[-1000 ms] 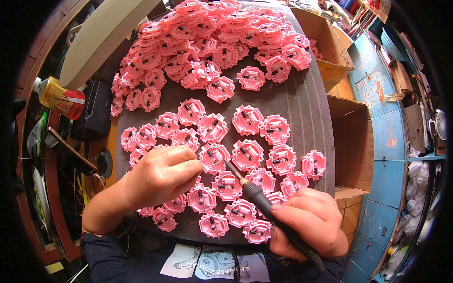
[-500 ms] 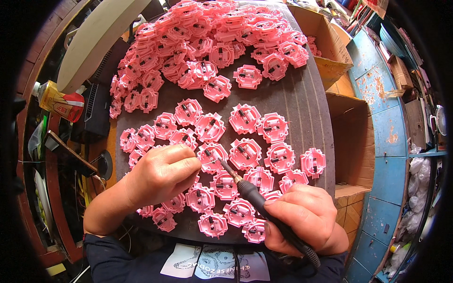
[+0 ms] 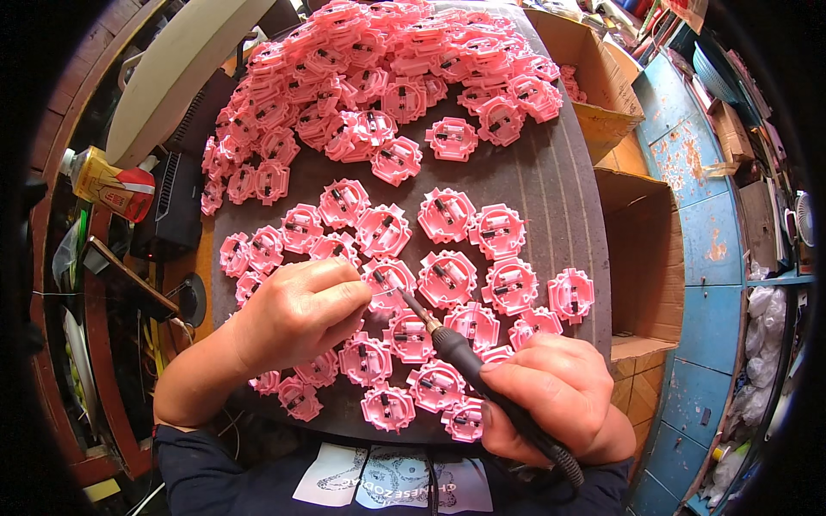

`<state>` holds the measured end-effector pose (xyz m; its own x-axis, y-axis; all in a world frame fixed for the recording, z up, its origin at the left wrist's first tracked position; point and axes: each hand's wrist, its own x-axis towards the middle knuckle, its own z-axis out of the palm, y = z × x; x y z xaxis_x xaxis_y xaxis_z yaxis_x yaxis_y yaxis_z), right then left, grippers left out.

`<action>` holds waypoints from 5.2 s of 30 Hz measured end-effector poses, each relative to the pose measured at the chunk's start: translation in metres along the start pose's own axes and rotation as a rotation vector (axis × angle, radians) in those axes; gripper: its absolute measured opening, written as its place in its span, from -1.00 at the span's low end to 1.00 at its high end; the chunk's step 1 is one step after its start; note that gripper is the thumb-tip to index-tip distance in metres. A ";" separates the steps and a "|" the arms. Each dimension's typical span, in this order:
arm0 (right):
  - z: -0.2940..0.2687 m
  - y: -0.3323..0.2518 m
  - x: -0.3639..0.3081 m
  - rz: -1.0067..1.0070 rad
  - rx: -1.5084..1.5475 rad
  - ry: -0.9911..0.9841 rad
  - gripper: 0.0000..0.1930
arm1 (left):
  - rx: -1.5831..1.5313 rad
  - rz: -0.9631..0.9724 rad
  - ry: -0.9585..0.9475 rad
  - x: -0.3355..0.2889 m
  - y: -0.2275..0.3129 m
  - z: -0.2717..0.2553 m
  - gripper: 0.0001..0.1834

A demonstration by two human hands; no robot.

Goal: The person uses a soldering iron to attach small black components to pink plastic pieces arranged on a work surface. The person handles each piece individually, applies the soldering iron to specific points, and then places the finished pieces into a cardboard box.

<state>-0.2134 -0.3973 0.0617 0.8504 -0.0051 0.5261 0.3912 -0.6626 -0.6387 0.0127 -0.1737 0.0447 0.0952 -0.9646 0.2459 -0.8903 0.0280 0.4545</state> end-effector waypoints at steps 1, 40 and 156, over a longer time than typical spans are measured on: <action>0.000 0.001 0.000 0.002 0.003 0.005 -0.69 | -0.001 -0.005 0.001 0.000 0.000 0.000 -0.75; 0.007 -0.002 0.004 0.003 0.044 -0.021 -0.70 | -0.016 -0.032 -0.035 -0.009 -0.001 -0.003 -0.75; 0.000 -0.021 -0.026 0.022 0.044 0.043 -0.69 | -0.071 0.004 -0.007 -0.013 0.028 0.011 -0.76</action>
<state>-0.2432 -0.3834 0.0612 0.8433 -0.0517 0.5350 0.3887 -0.6287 -0.6735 -0.0181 -0.1637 0.0445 0.0884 -0.9662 0.2422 -0.8568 0.0503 0.5133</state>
